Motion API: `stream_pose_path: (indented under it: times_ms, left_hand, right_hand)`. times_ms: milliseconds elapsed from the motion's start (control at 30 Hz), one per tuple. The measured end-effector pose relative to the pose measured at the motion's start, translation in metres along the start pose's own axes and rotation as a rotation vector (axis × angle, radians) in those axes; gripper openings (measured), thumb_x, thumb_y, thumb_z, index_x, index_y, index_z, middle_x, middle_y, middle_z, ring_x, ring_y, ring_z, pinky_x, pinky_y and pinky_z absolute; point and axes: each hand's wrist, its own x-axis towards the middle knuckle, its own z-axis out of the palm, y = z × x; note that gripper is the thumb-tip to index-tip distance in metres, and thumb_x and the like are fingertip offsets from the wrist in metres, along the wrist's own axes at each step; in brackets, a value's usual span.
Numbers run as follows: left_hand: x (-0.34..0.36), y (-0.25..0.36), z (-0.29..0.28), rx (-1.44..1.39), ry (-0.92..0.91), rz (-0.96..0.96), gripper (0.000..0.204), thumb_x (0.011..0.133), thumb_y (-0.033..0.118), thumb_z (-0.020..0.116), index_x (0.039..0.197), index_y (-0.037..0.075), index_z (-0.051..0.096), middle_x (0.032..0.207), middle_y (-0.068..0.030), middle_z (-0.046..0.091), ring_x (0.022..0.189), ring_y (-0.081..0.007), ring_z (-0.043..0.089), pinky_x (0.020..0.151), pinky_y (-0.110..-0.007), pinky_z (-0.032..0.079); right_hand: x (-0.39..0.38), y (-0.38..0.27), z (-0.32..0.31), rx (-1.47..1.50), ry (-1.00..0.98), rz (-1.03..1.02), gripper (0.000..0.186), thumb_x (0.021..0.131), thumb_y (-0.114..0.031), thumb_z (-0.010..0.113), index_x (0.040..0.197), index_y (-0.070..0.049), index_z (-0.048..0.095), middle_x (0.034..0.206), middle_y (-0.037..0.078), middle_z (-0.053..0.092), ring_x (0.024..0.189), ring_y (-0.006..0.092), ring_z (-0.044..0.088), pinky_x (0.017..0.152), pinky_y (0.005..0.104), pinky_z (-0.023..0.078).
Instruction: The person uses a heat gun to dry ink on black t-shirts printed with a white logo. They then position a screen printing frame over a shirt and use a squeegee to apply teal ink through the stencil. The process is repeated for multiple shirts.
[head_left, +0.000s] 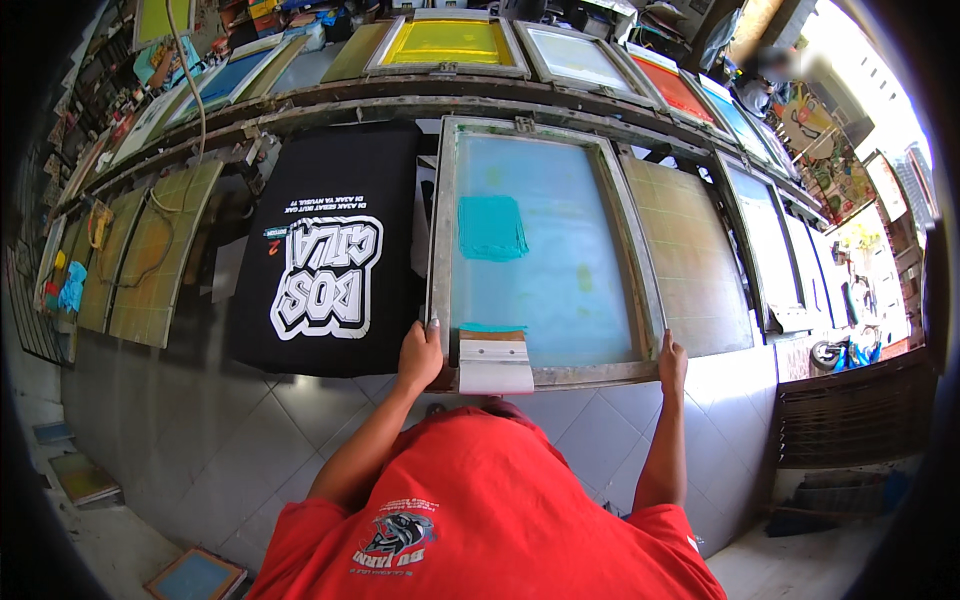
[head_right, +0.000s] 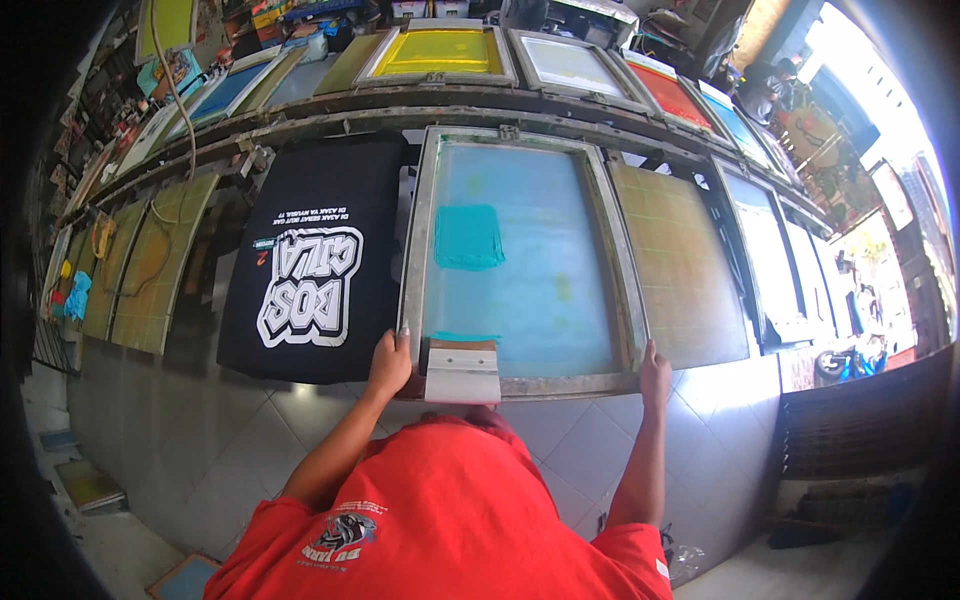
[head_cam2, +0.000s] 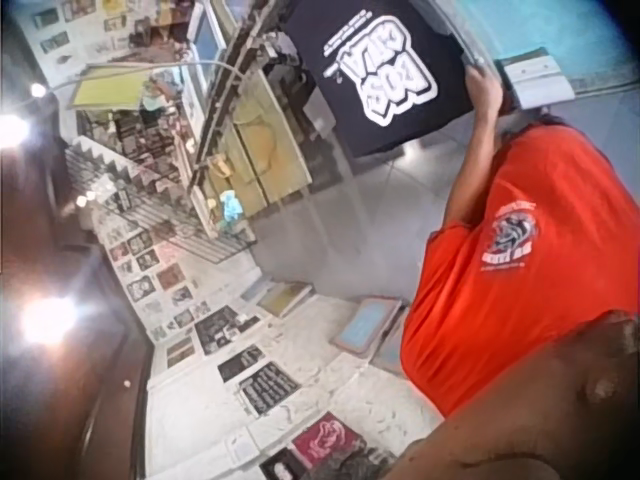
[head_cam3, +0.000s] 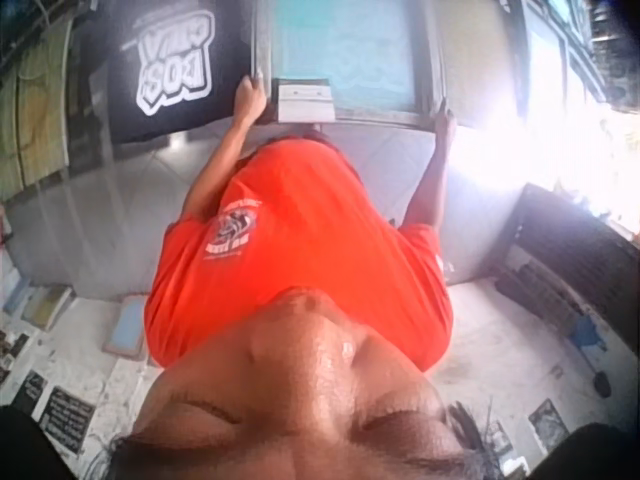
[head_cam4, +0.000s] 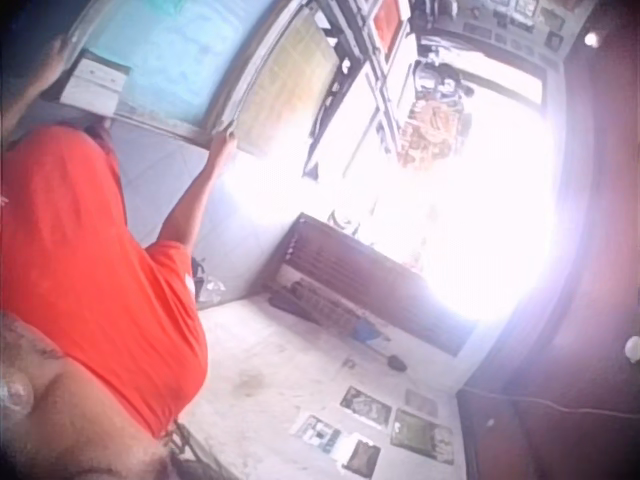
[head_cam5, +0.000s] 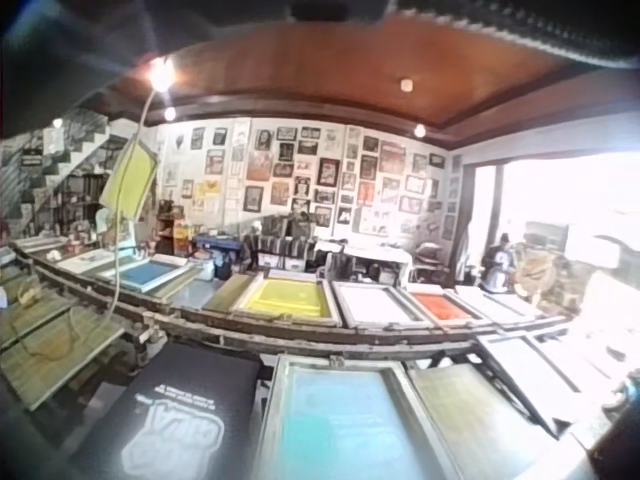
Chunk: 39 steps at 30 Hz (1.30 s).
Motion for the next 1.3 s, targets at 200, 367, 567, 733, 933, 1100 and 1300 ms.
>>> stream_pose_path:
  times_ms: [200,367,567,733,933,1100,1300]
  left_hand:
    - [-0.013,0.011,-0.005,0.016,-0.005,0.005,0.038,0.092,0.029,0.043,0.083,-0.007,0.050,0.080,-0.0319,0.055,0.080,-0.0502,0.051,0.067,-0.050,0.040]
    - [-0.046,0.049,0.018,-0.060,0.006,0.002,0.035,0.092,0.026,0.043,0.085,-0.007,0.051,0.081,-0.0299,0.056,0.079,-0.0459,0.053,0.067,-0.046,0.040]
    - [-0.056,0.101,0.117,-0.043,0.063,0.097,0.031,0.093,0.025,0.045,0.088,-0.005,0.052,0.077,-0.0256,0.058,0.074,-0.0429,0.055,0.064,-0.045,0.042]
    - [-0.056,0.146,0.239,-0.144,0.033,0.034,0.036,0.092,0.030,0.045,0.087,-0.005,0.051,0.072,-0.0266,0.057,0.072,-0.0451,0.056,0.060,-0.047,0.043]
    - [-0.050,0.192,0.341,-0.054,0.012,0.025,0.038,0.091,0.032,0.044,0.089,-0.005,0.050,0.078,-0.0279,0.058,0.076,-0.0461,0.056,0.065,-0.051,0.043]
    - [-0.046,0.218,0.379,-0.036,-0.008,0.019,0.036,0.091,0.031,0.044,0.087,-0.004,0.050,0.077,-0.0275,0.057,0.075,-0.0456,0.055,0.064,-0.050,0.042]
    - [-0.047,0.219,0.402,-0.027,0.035,0.022,0.035,0.092,0.031,0.044,0.089,-0.003,0.050,0.081,-0.0273,0.057,0.078,-0.0457,0.055,0.067,-0.049,0.042]
  right_hand:
    - [-0.002,0.007,-0.015,-0.032,0.068,-0.021,0.063,0.090,-0.050,0.038,0.081,0.008,0.062,0.079,0.030,0.059,0.081,0.0451,0.057,0.072,0.0487,0.042]
    - [0.011,0.032,-0.041,0.015,0.084,-0.019,0.061,0.091,-0.047,0.038,0.079,0.008,0.061,0.077,0.029,0.059,0.076,0.0436,0.057,0.069,0.0485,0.041]
    - [0.106,0.106,-0.081,0.028,0.192,-0.086,0.062,0.092,-0.046,0.038,0.071,0.008,0.058,0.065,0.026,0.055,0.063,0.0369,0.052,0.062,0.0465,0.039]
    - [0.206,0.181,-0.115,0.241,0.336,-0.172,0.059,0.093,-0.043,0.040,0.066,0.006,0.057,0.058,0.018,0.053,0.055,0.0288,0.050,0.056,0.0430,0.038]
    - [0.289,0.251,-0.156,0.307,0.203,-0.177,0.060,0.095,-0.043,0.038,0.055,0.001,0.042,0.048,0.005,0.034,0.050,0.0163,0.031,0.048,0.0394,0.025]
    - [0.335,0.285,-0.155,0.277,0.234,-0.175,0.061,0.094,-0.044,0.035,0.065,0.008,0.050,0.052,0.012,0.043,0.052,0.0202,0.036,0.052,0.0408,0.031]
    - [0.345,0.268,-0.163,0.223,0.280,-0.204,0.063,0.094,-0.045,0.033,0.069,0.010,0.051,0.055,0.017,0.047,0.053,0.0251,0.038,0.056,0.0424,0.033]
